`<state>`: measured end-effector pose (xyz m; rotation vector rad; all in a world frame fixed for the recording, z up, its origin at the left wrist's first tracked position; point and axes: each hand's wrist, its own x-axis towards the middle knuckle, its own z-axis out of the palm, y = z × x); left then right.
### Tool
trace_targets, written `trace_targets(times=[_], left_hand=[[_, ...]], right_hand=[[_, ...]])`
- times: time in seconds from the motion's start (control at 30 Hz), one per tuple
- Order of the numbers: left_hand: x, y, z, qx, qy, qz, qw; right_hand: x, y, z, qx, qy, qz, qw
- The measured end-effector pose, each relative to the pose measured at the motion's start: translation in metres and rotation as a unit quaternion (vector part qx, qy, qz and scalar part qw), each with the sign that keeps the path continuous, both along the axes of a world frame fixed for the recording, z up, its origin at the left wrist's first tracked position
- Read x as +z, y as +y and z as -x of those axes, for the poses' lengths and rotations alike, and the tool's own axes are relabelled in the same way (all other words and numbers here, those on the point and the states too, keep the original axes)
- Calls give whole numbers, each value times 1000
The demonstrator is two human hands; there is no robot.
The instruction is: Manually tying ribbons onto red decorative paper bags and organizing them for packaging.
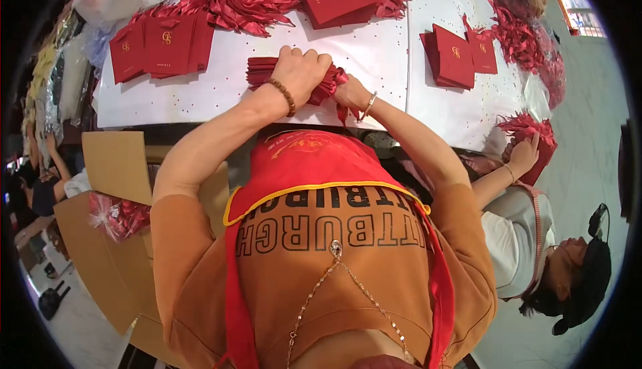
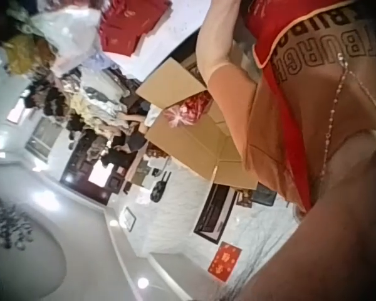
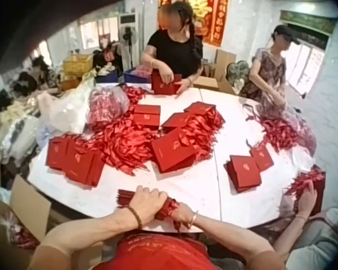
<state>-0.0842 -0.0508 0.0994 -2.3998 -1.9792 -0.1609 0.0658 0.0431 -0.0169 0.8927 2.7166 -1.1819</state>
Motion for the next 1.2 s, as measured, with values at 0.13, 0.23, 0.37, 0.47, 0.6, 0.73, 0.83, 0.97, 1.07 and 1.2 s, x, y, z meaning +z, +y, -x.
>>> trace_targets(times=[0.13, 0.23, 0.37, 0.47, 0.6, 0.73, 0.83, 0.97, 1.07, 1.2], left_hand=[[0, -4, 12, -35, -41, 17, 998], [2, -2, 17, -54, -28, 29, 998], [4, -1, 19, -42, -31, 49, 997], [3, 2, 26, -44, -55, 38, 997], [3, -2, 29, -49, -75, 27, 996], [5, -5, 29, -25, -94, 39, 995], [11, -10, 30, -19, -98, 62, 993], [18, -16, 60, -48, -237, -90, 966], [-40, -32, 91, 140, -723, -109, 668], [-62, -36, 63, 148, -866, -25, 476]], right_hand=[[46, -3, -4, 2, -56, 105, 993], [52, -3, -26, 18, 57, -202, 978], [95, -28, 0, -10, 264, -88, 961], [74, -32, 13, -35, 291, 50, 955], [67, -35, 12, -96, 291, 105, 946], [66, -25, 13, -72, 281, 85, 953], [66, -27, 16, -53, 242, 62, 967], [63, -23, 15, -61, 234, 59, 969], [66, -22, 18, -39, 206, 36, 977], [54, -27, 22, -32, 233, -36, 971]])
